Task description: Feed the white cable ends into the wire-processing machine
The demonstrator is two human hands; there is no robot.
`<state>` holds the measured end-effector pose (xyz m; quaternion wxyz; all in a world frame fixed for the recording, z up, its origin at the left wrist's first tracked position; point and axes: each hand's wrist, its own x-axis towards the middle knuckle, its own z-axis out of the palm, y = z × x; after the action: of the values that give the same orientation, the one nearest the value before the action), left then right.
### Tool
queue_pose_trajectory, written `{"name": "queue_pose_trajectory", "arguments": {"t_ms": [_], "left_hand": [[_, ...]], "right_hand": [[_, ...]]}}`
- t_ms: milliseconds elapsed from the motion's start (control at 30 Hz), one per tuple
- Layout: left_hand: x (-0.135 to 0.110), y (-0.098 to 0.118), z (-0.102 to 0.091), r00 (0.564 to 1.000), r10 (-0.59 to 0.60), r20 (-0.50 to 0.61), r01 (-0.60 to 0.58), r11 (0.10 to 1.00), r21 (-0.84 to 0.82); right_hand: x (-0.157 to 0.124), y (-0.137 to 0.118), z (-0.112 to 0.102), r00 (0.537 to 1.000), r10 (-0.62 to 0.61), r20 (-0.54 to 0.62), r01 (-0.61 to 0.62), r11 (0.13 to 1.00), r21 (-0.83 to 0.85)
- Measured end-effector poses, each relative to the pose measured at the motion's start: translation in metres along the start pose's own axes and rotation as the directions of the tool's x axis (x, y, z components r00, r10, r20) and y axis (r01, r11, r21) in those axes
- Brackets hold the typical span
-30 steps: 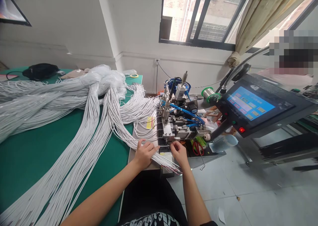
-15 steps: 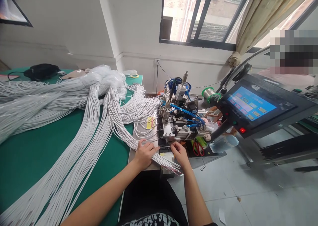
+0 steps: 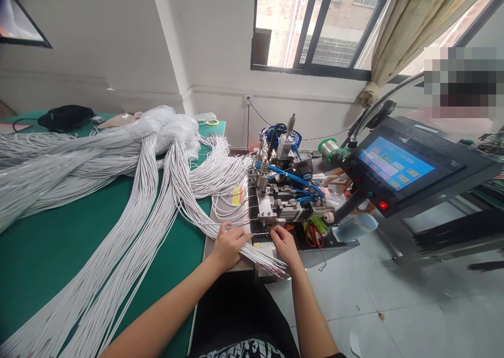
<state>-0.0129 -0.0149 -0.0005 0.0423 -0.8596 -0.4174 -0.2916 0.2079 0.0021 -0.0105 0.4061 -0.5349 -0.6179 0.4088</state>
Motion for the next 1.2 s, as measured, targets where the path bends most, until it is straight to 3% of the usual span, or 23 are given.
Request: {"name": "queue_pose_trajectory", "arguments": {"t_ms": [833, 1200], "left_hand": [[0.000, -0.002, 0.001, 0.997, -0.003, 0.074, 0.004, 1.000, -0.020], [0.000, -0.002, 0.001, 0.995, -0.019, 0.098, 0.023, 0.999, -0.033]], "right_hand": [[-0.001, 0.014, 0.002, 0.999, 0.031, 0.012, -0.032, 0.996, 0.081], [-0.003, 0.008, 0.003, 0.999, 0.035, 0.008, -0.035, 0.998, 0.052]]}}
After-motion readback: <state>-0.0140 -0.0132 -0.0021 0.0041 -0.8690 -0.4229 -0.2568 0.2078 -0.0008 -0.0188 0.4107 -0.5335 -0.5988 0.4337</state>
